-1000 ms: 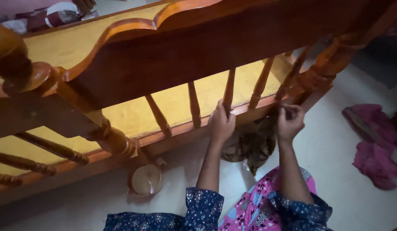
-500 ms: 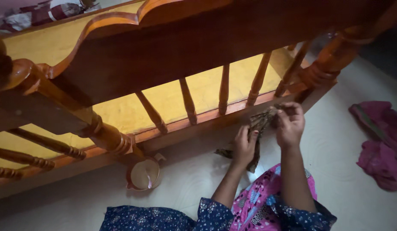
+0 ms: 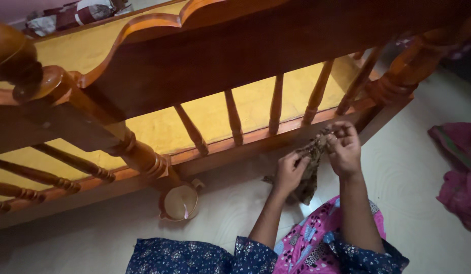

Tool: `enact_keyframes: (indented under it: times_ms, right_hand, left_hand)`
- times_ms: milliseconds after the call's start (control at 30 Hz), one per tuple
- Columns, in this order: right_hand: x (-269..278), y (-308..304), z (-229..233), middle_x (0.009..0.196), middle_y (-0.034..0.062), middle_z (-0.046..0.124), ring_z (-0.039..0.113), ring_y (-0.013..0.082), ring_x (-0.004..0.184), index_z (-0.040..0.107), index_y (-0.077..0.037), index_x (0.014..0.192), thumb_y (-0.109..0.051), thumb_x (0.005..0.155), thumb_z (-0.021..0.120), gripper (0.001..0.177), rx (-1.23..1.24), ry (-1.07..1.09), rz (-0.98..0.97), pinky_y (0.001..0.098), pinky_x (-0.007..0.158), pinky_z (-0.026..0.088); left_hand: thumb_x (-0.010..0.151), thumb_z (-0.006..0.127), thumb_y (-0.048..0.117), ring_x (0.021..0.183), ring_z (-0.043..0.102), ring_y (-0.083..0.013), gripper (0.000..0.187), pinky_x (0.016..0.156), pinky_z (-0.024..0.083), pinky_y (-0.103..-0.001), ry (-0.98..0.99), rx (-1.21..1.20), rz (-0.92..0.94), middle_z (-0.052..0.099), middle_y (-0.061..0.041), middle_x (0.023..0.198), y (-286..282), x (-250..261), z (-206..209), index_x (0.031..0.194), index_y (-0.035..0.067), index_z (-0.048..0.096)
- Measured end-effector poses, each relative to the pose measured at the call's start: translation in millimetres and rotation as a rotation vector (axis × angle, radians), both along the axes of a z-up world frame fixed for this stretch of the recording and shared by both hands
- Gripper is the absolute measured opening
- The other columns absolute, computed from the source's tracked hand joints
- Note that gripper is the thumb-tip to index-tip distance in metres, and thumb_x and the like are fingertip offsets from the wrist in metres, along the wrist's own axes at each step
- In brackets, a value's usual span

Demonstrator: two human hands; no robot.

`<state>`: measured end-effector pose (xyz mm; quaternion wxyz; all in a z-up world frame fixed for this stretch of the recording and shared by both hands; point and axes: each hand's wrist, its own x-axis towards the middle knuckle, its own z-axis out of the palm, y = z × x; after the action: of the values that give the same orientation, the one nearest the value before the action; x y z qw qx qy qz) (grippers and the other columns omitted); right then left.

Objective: The person sits on the floor and wipes the wooden bed frame with a cloth. They clean the vertical spindles and horizontal rails of the bed frame, occasionally dipping the cloth into a small bucket of liquid.

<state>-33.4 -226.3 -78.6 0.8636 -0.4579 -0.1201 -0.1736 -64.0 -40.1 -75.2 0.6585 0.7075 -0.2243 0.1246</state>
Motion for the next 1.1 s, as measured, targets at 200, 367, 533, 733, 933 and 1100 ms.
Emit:
enact_keyframes:
  times_ms: [200,367,533,733,933,1100]
  right_hand:
    - [8,5,-15,0.131,0.0075,0.059,0.061,0.0167,0.113,0.048,-0.008,0.144,-0.006,0.102,0.064,0.045,-0.147,0.117,0.086,0.03,0.092,0.051]
    - [5,20,-14,0.134,0.0041,0.058,0.059,0.0151,0.125,0.039,-0.01,0.151,-0.018,0.086,0.081,0.078,-0.461,0.085,0.319,0.0322,0.096,0.052]
    - [4,7,-21,0.107,0.0085,0.077,0.064,0.0118,0.095,0.071,-0.004,0.118,-0.025,0.083,0.084,0.042,-1.169,0.272,0.531,0.0296,0.086,0.056]
    - [6,-42,-31,0.094,0.0063,0.07,0.061,0.0124,0.088,0.07,0.0,0.087,-0.022,0.088,0.081,0.025,-1.118,0.197,0.599,0.0315,0.081,0.054]
    - [-1,-49,-28,0.11,0.007,0.071,0.064,0.0154,0.102,0.072,0.002,0.1,-0.019,0.101,0.065,0.022,-0.629,0.193,0.447,0.0338,0.092,0.052]
    - [-15,-13,2,0.111,0.0087,0.072,0.066,0.0167,0.101,0.067,0.002,0.118,-0.017,0.103,0.055,0.028,-0.238,0.233,0.4,0.0328,0.09,0.052]
  left_hand:
    - [0.108,0.06,0.018,0.082,0.061,-0.0137,0.022,0.073,0.052,-0.033,0.01,-0.067,0.138,0.065,-0.013,0.086,14,8,1,0.107,-0.002,0.069]
    - [0.107,0.058,0.024,0.073,0.06,-0.0095,0.025,0.067,0.051,-0.031,0.114,-0.088,0.134,0.065,-0.007,0.077,24,8,11,0.108,0.0,0.067]
    - [0.105,0.056,0.029,0.076,0.063,-0.0057,0.032,0.068,0.052,-0.029,0.064,-0.14,0.261,0.07,-0.003,0.083,36,8,22,0.118,0.002,0.067]
    - [0.105,0.056,0.032,0.065,0.054,-0.0091,0.035,0.059,0.045,-0.029,0.248,-0.03,0.322,0.062,-0.007,0.069,56,12,19,0.115,0.002,0.071]
    - [0.103,0.058,0.031,0.086,0.069,-0.0131,0.038,0.077,0.054,-0.03,0.165,-0.15,0.377,0.074,-0.01,0.092,55,18,7,0.124,-0.001,0.062]
    - [0.098,0.068,0.027,0.125,0.056,-0.0363,0.053,0.105,0.044,-0.046,-0.174,0.029,0.537,0.058,-0.023,0.132,31,-20,26,0.139,-0.001,0.05]
